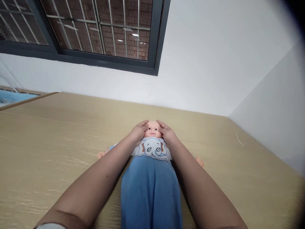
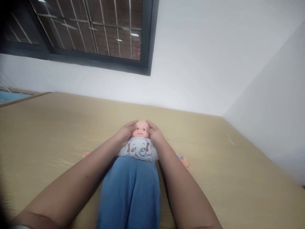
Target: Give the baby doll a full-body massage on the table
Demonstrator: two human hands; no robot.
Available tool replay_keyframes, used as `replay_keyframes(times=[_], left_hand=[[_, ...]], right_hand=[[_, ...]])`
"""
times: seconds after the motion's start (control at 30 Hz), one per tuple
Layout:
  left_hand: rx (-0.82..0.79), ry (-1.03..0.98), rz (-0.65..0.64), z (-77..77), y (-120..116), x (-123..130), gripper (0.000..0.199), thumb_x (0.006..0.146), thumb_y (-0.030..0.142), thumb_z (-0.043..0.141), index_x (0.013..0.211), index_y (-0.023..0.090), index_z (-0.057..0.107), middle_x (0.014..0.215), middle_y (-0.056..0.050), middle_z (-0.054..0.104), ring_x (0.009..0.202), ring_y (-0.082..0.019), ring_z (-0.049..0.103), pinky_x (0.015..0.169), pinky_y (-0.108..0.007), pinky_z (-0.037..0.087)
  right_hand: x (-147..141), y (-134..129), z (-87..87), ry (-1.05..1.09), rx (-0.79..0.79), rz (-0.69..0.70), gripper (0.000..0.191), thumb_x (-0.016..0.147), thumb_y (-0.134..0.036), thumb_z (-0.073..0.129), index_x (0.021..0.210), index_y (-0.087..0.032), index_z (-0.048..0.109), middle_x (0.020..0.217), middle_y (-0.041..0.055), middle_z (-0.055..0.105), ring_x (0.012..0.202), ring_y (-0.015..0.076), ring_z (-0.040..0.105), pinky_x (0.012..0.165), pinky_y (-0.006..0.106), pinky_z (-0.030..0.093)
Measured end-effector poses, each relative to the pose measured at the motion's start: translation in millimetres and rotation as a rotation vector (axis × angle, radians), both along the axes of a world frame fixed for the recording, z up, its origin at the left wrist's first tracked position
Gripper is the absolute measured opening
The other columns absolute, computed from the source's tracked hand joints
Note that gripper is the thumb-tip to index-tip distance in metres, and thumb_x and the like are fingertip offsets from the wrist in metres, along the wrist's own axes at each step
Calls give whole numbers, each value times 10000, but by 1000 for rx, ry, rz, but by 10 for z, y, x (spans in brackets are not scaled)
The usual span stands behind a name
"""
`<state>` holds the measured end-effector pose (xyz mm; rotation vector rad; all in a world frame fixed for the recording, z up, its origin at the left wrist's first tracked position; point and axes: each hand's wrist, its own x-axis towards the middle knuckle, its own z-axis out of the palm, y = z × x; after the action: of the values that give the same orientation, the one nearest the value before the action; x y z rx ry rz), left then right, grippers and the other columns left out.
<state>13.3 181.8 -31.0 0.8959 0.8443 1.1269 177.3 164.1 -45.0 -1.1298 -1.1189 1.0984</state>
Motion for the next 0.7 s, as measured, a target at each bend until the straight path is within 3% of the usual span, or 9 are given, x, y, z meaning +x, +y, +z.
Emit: replay_keyframes(times=[0.17, 0.37, 0.5, 0.7], left_hand=[[-54, -42, -16, 33, -28, -35, 506, 829, 148, 629, 1333, 153, 588, 1259, -152, 665, 1092, -276, 673, 974, -435, 543], [142, 127, -23, 79, -66, 4, 533, 812, 280, 740, 1304, 148, 585, 1266, -145, 657, 1139, -275, 641, 995, -384, 514], [180, 235, 12, 101, -90, 11, 555, 790, 306, 778, 1291, 153, 594, 1279, -143, 649, 1132, -274, 640, 985, -375, 510], [122, 132, -12, 74, -81, 12, 480, 834, 251, 716, 1292, 157, 606, 1208, -130, 683, 1054, -231, 666, 980, -366, 512]], right_hand=[[1, -49, 45, 26, 5, 34, 601, 747, -305, 610, 1340, -204, 598, 1401, 66, 600, 1242, 266, 598, 1039, 405, 502], [-19, -39, 46, -99, 45, -54, 566, 743, -418, 748, 1266, -242, 622, 1268, 55, 665, 1208, 269, 583, 1054, 410, 459], [-29, -38, 54, -147, 64, -90, 558, 709, -443, 797, 1198, -228, 636, 1203, 58, 676, 1156, 263, 593, 1037, 407, 450], [-5, 28, -22, -64, 50, -64, 457, 747, -407, 738, 1168, -243, 663, 1126, 33, 699, 1069, 249, 629, 978, 411, 482]])
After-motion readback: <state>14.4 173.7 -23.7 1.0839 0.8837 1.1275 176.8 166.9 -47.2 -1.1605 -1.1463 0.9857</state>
